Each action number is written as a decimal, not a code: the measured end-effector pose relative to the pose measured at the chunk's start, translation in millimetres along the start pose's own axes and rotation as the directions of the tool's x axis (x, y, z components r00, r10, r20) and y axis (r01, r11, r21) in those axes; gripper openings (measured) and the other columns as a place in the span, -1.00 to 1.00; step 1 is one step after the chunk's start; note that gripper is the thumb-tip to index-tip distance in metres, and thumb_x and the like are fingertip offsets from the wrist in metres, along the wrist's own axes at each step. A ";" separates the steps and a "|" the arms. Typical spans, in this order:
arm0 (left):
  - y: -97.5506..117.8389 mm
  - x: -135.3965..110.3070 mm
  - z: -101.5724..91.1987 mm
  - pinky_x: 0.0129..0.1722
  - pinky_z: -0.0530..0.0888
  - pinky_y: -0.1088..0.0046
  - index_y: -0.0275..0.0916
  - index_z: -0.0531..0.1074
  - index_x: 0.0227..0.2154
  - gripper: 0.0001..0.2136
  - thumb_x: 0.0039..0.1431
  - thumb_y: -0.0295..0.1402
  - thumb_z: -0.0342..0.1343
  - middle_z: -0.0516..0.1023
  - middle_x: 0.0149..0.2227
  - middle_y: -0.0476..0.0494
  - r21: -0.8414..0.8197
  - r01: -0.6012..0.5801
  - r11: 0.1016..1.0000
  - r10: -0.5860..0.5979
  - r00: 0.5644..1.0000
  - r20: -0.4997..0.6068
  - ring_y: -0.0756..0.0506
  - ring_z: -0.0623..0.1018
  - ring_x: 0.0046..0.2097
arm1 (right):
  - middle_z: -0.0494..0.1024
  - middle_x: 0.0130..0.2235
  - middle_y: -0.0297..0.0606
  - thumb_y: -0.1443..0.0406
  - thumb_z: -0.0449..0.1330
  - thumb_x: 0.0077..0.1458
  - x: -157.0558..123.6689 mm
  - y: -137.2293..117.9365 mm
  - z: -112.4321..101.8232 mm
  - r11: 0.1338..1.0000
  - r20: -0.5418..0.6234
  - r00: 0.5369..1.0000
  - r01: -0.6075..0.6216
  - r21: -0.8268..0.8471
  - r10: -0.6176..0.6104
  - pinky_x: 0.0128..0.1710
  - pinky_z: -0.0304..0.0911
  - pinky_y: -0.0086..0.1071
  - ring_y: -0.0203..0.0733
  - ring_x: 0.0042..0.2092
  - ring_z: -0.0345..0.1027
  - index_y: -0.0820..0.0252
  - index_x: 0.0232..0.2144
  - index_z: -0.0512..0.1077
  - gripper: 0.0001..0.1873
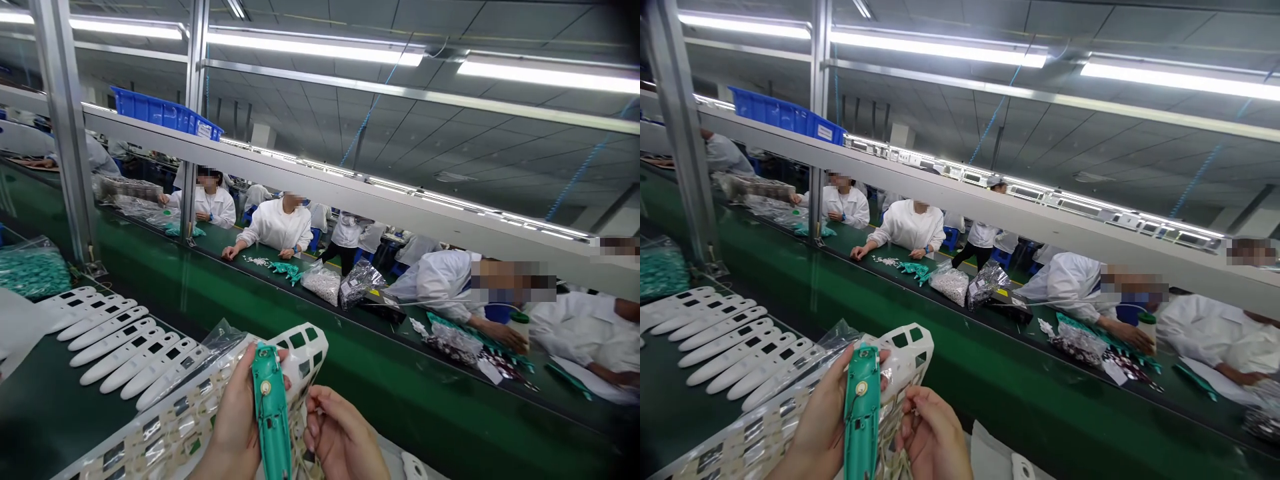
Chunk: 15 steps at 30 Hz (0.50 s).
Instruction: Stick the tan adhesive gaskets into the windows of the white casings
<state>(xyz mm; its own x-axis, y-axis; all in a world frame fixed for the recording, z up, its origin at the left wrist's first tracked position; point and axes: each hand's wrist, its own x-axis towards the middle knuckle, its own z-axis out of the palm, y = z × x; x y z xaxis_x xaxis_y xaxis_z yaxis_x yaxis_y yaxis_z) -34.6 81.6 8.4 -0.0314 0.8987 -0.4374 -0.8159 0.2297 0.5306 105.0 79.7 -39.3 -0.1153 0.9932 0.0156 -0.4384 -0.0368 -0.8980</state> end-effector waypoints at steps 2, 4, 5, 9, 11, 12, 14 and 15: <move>1.1 2.8 -1.0 -0.50 0.49 0.52 -0.39 0.53 -0.26 -0.73 0.28 -0.26 0.04 0.57 -0.45 -0.14 0.004 -0.001 1.000 0.001 1.000 -0.010 -0.01 0.50 -0.52 | 0.28 -0.59 -0.44 -0.01 0.32 -0.09 2.2 3.5 2.6 0.997 -0.025 0.996 -0.080 -0.012 0.080 -0.67 0.00 -0.52 -0.47 -0.65 0.00 0.26 -0.45 0.44 -0.58; 4.2 2.7 -0.8 -0.49 0.51 0.52 -0.39 0.53 -0.28 -0.74 0.29 -0.31 0.01 0.58 -0.47 -0.13 0.007 -0.014 1.000 0.014 1.000 -0.021 0.00 0.51 -0.53 | 0.12 -0.68 -0.56 -0.08 0.31 -0.12 2.1 9.3 7.1 0.989 -0.055 0.990 -0.133 -0.065 0.130 -0.70 -0.17 -0.54 -0.51 -0.68 -0.20 0.23 -0.49 0.40 -0.52; 6.5 2.3 -0.3 -0.48 0.52 0.51 -0.38 0.53 -0.29 -0.74 0.31 -0.33 -0.02 0.59 -0.47 -0.13 0.011 -0.022 1.000 0.022 0.999 -0.035 -0.01 0.52 -0.53 | 0.07 -0.71 -0.59 -0.11 0.32 -0.14 1.8 13.0 9.7 0.983 -0.072 0.987 -0.150 -0.106 0.143 -0.71 -0.24 -0.54 -0.51 -0.68 -0.25 0.22 -0.50 0.39 -0.49; 17.5 6.4 2.3 -0.51 0.52 0.49 -0.31 0.54 -0.29 -0.70 0.33 -0.33 -0.10 0.62 -0.46 -0.07 0.094 -0.072 0.993 0.083 0.990 -0.117 -0.05 0.56 -0.48 | 0.17 -0.72 -0.54 -0.23 0.32 -0.28 2.7 26.0 19.4 0.928 -0.105 0.971 -0.235 -0.288 0.213 -0.72 -0.17 -0.53 -0.46 -0.68 -0.06 0.20 -0.53 0.40 -0.38; 21.9 11.2 3.6 -0.49 0.51 0.48 -0.29 0.55 -0.32 -0.65 0.34 -0.32 -0.16 0.62 -0.49 -0.05 0.134 -0.080 0.988 0.101 0.982 -0.161 -0.06 0.56 -0.46 | 0.21 -0.74 -0.49 -0.29 0.27 -0.31 3.9 28.2 22.7 0.889 -0.072 0.959 -0.282 -0.360 0.274 -0.75 -0.14 -0.52 -0.45 -0.70 0.00 0.20 -0.63 0.37 -0.34; 23.7 13.4 4.1 -0.47 0.52 0.46 -0.29 0.54 -0.34 -0.62 0.35 -0.32 -0.19 0.62 -0.49 -0.06 0.147 -0.070 0.987 0.096 0.980 -0.176 -0.07 0.57 -0.43 | 0.20 -0.75 -0.48 -0.33 0.22 -0.32 4.2 28.1 23.9 0.873 -0.046 0.951 -0.300 -0.384 0.306 -0.77 -0.14 -0.52 -0.45 -0.72 0.00 0.19 -0.68 0.34 -0.31; 26.8 16.4 5.0 -0.37 0.56 0.36 -0.28 0.55 -0.35 -0.57 0.35 -0.27 -0.24 0.62 -0.50 -0.11 0.162 -0.039 0.986 0.072 0.976 -0.204 -0.14 0.59 -0.35 | 0.18 -0.78 -0.47 -0.38 0.14 -0.30 3.6 25.9 26.1 0.859 0.003 0.938 -0.317 -0.402 0.348 -0.80 -0.16 -0.52 -0.46 -0.75 -0.02 0.17 -0.73 0.30 -0.27; 28.1 17.0 5.6 -0.29 0.57 0.30 -0.27 0.55 -0.35 -0.55 0.35 -0.24 -0.25 0.63 -0.50 -0.13 0.167 -0.030 0.985 0.066 0.975 -0.211 -0.17 0.59 -0.29 | 0.17 -0.78 -0.48 -0.39 0.12 -0.31 2.7 24.1 27.1 0.861 0.023 0.934 -0.318 -0.398 0.356 -0.81 -0.17 -0.52 -0.46 -0.75 -0.03 0.16 -0.74 0.30 -0.26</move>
<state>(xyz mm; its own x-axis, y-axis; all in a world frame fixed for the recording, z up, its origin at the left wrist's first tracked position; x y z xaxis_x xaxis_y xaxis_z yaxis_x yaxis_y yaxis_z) -54.9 105.4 20.0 -0.2062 0.8126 -0.5452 -0.7064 0.2619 0.6575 70.0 78.5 -49.0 -0.2846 0.9123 -0.2945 0.0143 -0.3031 -0.9528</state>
